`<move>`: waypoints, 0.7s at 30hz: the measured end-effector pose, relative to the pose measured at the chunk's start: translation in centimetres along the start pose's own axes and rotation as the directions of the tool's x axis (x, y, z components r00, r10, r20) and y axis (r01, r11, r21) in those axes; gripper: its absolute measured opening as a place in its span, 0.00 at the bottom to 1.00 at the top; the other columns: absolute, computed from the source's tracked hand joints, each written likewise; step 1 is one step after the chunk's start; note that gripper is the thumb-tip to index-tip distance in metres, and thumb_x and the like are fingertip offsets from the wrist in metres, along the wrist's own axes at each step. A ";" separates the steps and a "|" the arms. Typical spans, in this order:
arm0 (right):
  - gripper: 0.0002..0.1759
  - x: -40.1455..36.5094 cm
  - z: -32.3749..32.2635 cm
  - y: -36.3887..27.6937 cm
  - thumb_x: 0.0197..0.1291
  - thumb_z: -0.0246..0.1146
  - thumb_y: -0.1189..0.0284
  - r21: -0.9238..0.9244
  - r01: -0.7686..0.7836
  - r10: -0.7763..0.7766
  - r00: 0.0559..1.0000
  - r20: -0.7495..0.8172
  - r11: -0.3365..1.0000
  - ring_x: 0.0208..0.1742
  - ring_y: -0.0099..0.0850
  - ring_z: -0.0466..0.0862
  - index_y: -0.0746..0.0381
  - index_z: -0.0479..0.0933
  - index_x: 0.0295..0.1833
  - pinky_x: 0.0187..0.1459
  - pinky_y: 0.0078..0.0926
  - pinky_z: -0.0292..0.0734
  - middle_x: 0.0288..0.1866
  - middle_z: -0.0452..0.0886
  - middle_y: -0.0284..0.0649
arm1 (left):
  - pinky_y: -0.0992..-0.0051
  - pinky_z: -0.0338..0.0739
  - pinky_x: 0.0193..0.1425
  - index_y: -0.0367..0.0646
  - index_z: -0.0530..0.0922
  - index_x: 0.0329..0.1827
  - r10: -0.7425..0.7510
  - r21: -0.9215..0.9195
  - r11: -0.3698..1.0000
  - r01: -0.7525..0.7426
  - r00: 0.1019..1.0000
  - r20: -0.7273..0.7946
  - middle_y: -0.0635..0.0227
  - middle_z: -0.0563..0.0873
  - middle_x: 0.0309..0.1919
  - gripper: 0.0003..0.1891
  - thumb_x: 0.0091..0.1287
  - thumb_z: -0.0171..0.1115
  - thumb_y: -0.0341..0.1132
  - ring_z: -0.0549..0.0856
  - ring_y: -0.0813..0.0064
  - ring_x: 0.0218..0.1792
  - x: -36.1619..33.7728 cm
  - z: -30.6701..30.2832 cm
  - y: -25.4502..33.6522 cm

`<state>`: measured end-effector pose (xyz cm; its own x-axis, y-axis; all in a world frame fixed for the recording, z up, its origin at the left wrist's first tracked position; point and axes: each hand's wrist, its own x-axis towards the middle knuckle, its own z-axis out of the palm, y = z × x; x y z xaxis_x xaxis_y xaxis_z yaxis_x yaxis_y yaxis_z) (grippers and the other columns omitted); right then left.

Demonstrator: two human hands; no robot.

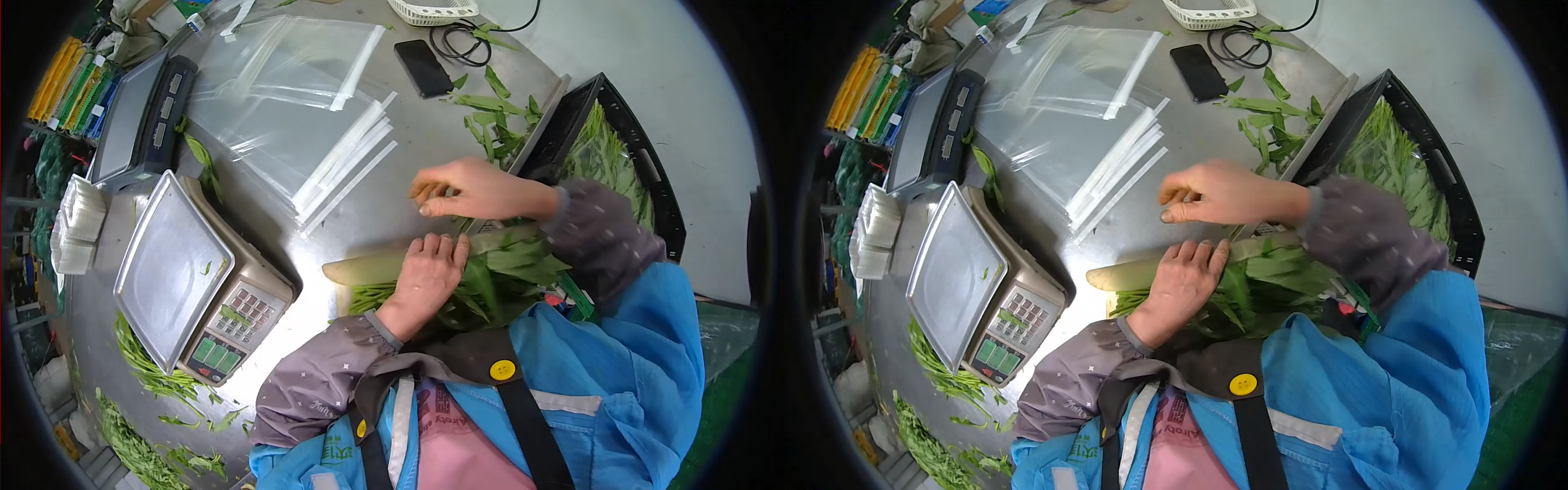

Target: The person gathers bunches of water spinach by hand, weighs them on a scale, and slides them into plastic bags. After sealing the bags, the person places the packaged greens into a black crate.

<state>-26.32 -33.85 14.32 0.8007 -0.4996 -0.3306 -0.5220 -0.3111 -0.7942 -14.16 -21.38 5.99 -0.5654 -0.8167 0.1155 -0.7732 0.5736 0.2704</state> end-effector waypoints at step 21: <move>0.54 -4.5 9.1 3.3 0.40 0.70 0.53 -0.613 0.024 0.053 0.993 0.107 0.790 0.57 0.52 0.66 0.58 0.48 0.70 0.50 0.50 0.66 0.64 0.55 0.54 | 0.70 0.71 0.41 0.40 0.74 0.38 -0.115 -0.424 0.904 0.053 0.986 -0.123 0.64 0.75 0.30 0.11 0.51 0.57 0.30 0.76 0.66 0.37 -10.5 -3.6 -0.8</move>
<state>-28.95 -25.27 8.55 0.7987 -0.4262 -0.4247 -0.5733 -0.7532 -0.3224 -6.56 -13.53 7.94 -0.4330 -0.8789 0.2002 -0.6069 0.4485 0.6561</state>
